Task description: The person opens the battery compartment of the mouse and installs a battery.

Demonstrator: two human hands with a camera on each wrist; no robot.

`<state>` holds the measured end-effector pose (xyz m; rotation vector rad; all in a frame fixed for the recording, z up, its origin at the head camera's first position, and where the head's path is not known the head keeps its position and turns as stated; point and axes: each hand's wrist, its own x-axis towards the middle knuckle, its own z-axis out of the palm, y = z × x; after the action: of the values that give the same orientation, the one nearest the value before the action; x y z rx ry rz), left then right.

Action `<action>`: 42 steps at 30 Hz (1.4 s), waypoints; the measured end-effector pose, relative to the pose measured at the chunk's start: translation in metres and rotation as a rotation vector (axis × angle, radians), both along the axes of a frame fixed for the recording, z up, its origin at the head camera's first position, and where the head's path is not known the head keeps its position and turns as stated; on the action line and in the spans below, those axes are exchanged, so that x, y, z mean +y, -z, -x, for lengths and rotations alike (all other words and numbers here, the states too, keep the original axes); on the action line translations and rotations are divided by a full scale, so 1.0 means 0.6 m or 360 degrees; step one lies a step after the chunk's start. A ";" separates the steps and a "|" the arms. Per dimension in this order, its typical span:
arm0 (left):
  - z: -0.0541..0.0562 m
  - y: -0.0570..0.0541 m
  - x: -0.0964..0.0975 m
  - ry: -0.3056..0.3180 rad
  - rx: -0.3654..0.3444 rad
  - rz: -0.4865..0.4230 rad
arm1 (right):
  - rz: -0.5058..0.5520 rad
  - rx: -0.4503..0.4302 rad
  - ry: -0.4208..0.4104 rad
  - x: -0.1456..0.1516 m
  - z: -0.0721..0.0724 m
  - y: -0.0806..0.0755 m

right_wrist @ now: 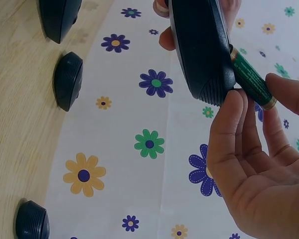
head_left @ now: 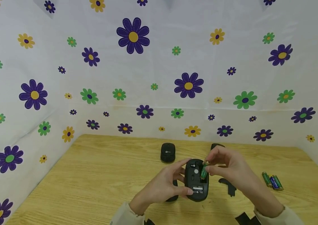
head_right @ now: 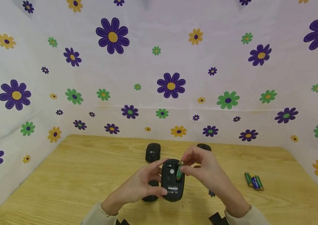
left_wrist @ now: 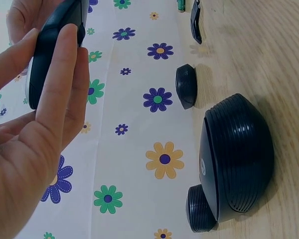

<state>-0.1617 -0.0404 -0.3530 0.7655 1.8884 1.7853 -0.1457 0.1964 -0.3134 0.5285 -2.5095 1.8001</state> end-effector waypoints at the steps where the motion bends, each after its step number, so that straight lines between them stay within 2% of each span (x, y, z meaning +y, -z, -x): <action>1: 0.000 0.000 0.000 0.0001 0.0006 -0.0001 | -0.0020 0.0001 0.0010 -0.001 0.000 -0.001; 7: 0.000 0.000 0.003 0.0005 0.0027 -0.0021 | -0.0107 -0.0011 0.0071 -0.007 -0.001 0.000; 13: 0.000 -0.001 0.005 -0.0013 0.0028 0.0003 | -0.0163 0.0063 0.0070 -0.009 -0.001 0.008; 15: 0.000 -0.001 0.005 -0.0016 0.0029 0.0007 | -0.0154 0.0038 0.0075 -0.009 -0.001 0.009; 18: 0.001 -0.002 0.005 -0.0014 0.0030 0.0002 | -0.0068 -0.0055 0.0043 -0.007 0.000 0.010; 20: 0.001 -0.002 0.006 -0.0008 0.0035 -0.0003 | 0.0023 -0.0167 -0.0004 -0.004 0.001 0.013; 25: 0.000 -0.002 0.008 0.0007 0.0049 -0.0022 | 0.0207 -0.0475 -0.0181 0.005 0.001 0.028; 29: 0.000 -0.001 0.010 0.0016 0.0055 -0.0040 | 0.0330 -0.0652 -0.0325 0.010 0.000 0.044; 35: -0.001 0.002 0.012 0.0026 0.0075 -0.0047 | 0.0480 -0.0748 -0.0488 0.010 -0.002 0.061; 42: 0.000 0.007 0.008 -0.0001 0.0122 0.0027 | 0.0555 -0.0747 -0.0526 0.000 -0.002 0.070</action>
<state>-0.1620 -0.0353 -0.3574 0.8385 1.9498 1.7613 -0.1448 0.1964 -0.3556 0.5852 -2.3680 2.6964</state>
